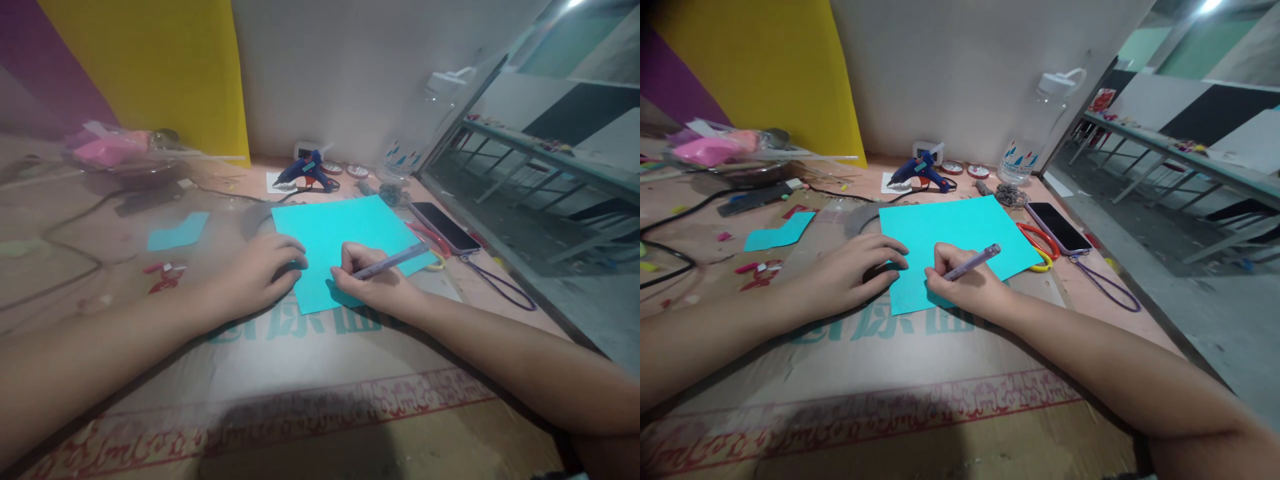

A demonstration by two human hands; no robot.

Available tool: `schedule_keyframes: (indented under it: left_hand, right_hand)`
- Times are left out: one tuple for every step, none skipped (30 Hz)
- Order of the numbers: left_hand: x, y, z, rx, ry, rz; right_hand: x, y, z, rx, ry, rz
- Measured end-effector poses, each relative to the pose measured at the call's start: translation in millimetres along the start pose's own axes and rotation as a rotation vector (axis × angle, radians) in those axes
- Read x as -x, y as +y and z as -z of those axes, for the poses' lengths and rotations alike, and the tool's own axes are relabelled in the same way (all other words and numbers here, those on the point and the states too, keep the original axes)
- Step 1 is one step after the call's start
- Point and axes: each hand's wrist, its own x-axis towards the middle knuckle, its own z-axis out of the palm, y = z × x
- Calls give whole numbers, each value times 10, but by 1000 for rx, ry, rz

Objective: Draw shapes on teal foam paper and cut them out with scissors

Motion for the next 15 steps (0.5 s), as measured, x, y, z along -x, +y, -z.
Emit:
schedule_keyframes:
  left_hand:
    - [0, -3, -2, 1, 1, -2]
    - [0, -6, -3, 2, 1, -6]
    - [0, -10, -5, 5, 1, -10]
    - [0, -12, -6, 7, 1, -12]
    - [0, -14, -6, 8, 2, -13]
    - [0, -15, -5, 8, 3, -15]
    - [1, -15, -5, 8, 3, -15]
    - [2, -14, -3, 8, 5, -14]
    - [3, -12, -2, 7, 6, -12]
    - [4, -11, -1, 6, 4, -10]
    - [5, -9, -1, 6, 2, -7]
    - [6, -8, -1, 5, 2, -3]
    - [7, -8, -2, 4, 3, -1]
    - [8, -7, -3, 4, 3, 0]
    - [8, -8, -4, 5, 2, -1]
  right_hand:
    - [-1, -3, -1, 8, 8, -1]
    - [-2, -6, -2, 14, 13, -2]
    - [-4, -8, -2, 19, 17, -4]
    - [-6, -11, -2, 23, 19, -6]
    - [-8, -14, -1, 26, 21, -9]
    - [-10, -16, 0, 30, 23, -11]
    - [-12, -18, 1, 34, 25, -13]
    - [-13, -19, 2, 37, 24, -13]
    - [-15, -19, 3, 37, 23, -11]
    - [-15, -18, 3, 35, 21, -5]
    - [-15, -16, 4, 33, 21, 1]
    - [-14, -13, 4, 29, 20, 7]
    - [-12, -10, 5, 26, 21, 10]
    - [-11, -8, 6, 23, 21, 11]
    - [-9, -7, 7, 21, 20, 10]
